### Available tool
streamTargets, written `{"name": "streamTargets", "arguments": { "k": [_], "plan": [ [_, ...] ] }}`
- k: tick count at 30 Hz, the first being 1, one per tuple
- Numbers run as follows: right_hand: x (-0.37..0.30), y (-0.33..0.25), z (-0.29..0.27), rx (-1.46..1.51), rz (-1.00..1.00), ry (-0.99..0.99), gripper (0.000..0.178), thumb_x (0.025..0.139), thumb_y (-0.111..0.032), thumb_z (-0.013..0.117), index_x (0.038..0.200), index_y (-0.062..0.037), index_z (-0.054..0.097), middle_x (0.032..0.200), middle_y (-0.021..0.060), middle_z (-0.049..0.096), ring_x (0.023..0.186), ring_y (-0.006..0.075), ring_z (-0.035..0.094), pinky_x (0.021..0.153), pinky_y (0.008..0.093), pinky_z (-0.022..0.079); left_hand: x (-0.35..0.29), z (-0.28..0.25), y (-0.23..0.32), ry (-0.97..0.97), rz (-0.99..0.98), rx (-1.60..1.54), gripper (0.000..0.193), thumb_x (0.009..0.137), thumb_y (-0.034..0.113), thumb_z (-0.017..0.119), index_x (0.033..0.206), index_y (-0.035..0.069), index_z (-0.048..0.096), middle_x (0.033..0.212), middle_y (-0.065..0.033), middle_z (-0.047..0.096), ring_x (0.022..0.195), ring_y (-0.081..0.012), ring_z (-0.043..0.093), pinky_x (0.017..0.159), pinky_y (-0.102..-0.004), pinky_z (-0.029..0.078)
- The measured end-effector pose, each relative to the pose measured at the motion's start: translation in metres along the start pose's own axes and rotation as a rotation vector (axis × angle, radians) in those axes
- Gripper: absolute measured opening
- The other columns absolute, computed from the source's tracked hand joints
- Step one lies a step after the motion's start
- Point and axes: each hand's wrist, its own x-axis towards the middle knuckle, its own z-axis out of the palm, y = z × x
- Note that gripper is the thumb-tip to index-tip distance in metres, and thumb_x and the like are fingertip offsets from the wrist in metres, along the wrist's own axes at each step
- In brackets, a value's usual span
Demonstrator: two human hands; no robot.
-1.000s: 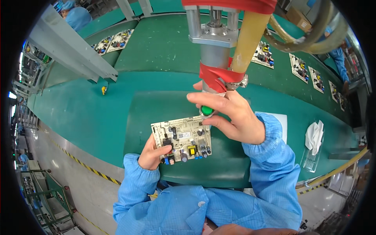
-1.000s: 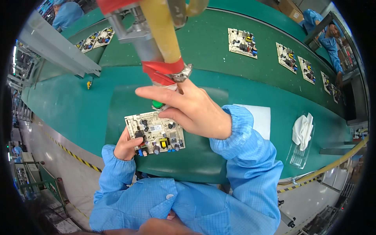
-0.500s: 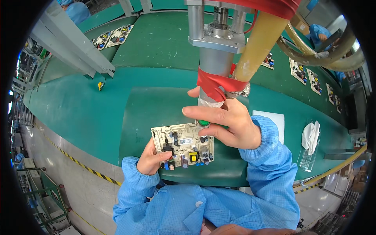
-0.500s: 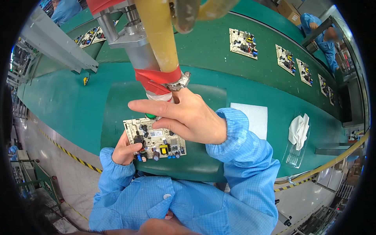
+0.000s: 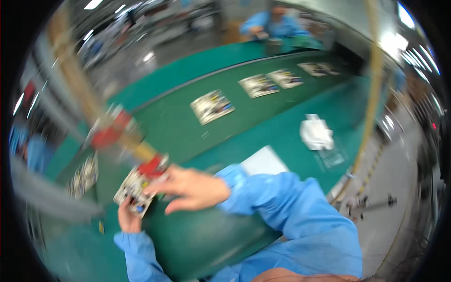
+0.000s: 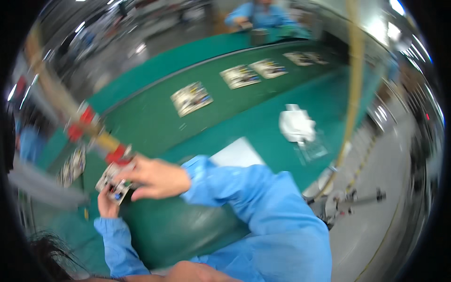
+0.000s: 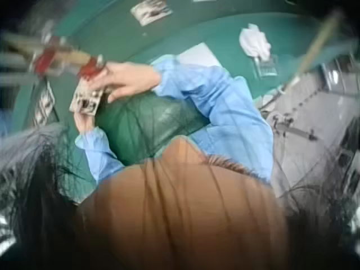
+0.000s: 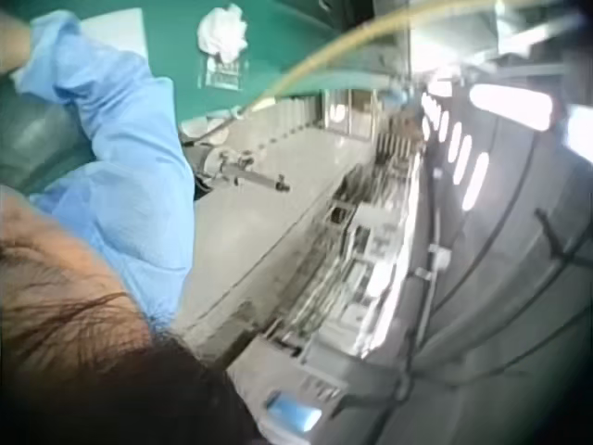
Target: Assembling components onto a printed circuit board at a manufacturing workstation using a specialized assembly tool.
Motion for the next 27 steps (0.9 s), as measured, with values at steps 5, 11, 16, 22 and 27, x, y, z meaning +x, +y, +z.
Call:
{"name": "streamTargets", "arguments": {
  "k": [5,11,16,22,27],
  "plan": [
    [0.004,-0.008,0.010,-0.083,-0.100,0.080,0.058,0.079,-0.023,0.072,0.131,-0.0161,0.046,0.108,0.0202,0.052,0.087,0.0356,0.060,0.071,0.0415,0.051,0.046,0.077,-0.008,0.028,0.387,0.147,0.036,0.097,0.037,0.044,0.109,0.006,0.057,0.099,-0.0100,0.062,0.087,-0.0204,0.063,0.074,-0.0362,0.052],
    [-0.001,-0.026,-0.010,-0.016,-0.010,-0.093,0.062,0.072,-0.019,0.075,0.128,-0.0150,0.047,0.112,0.0206,0.043,0.093,0.0377,0.057,0.079,0.0457,0.048,0.050,0.065,-0.036,-0.219,0.414,0.316,0.058,0.092,0.039,0.051,0.130,-0.004,0.046,0.123,-0.0266,0.054,0.106,-0.0386,0.059,0.085,-0.0509,0.056],
    [0.003,-0.028,0.001,-0.277,0.057,-0.028,0.070,0.070,-0.018,0.076,0.130,-0.0161,0.040,0.108,0.0215,0.045,0.085,0.0393,0.058,0.071,0.0461,0.048,0.104,0.014,-0.006,-0.177,0.386,0.424,0.053,0.089,0.034,0.051,0.123,-0.007,0.053,0.112,-0.0274,0.060,0.097,-0.0388,0.063,0.082,-0.0501,0.056],
    [0.003,-0.037,-0.009,-0.504,0.183,-0.071,0.062,0.072,-0.016,0.073,0.125,-0.0139,0.039,0.086,0.0152,0.058,0.074,0.0373,0.061,0.058,0.0454,0.045,0.101,0.023,-0.018,-0.384,0.591,0.428,0.057,0.081,0.029,0.064,0.126,-0.005,0.053,0.112,-0.0274,0.061,0.095,-0.0396,0.064,0.082,-0.0481,0.056],
    [0.005,-0.041,-0.017,-0.500,0.226,-0.075,0.051,0.074,-0.017,0.071,0.116,-0.0123,0.044,0.075,0.0099,0.063,0.075,0.0336,0.063,0.055,0.0433,0.044,0.112,0.012,-0.013,-0.245,0.541,0.458,0.046,0.084,0.032,0.063,0.115,-0.002,0.053,0.100,-0.0206,0.058,0.084,-0.0320,0.059,0.073,-0.0421,0.051]
  ]
}}
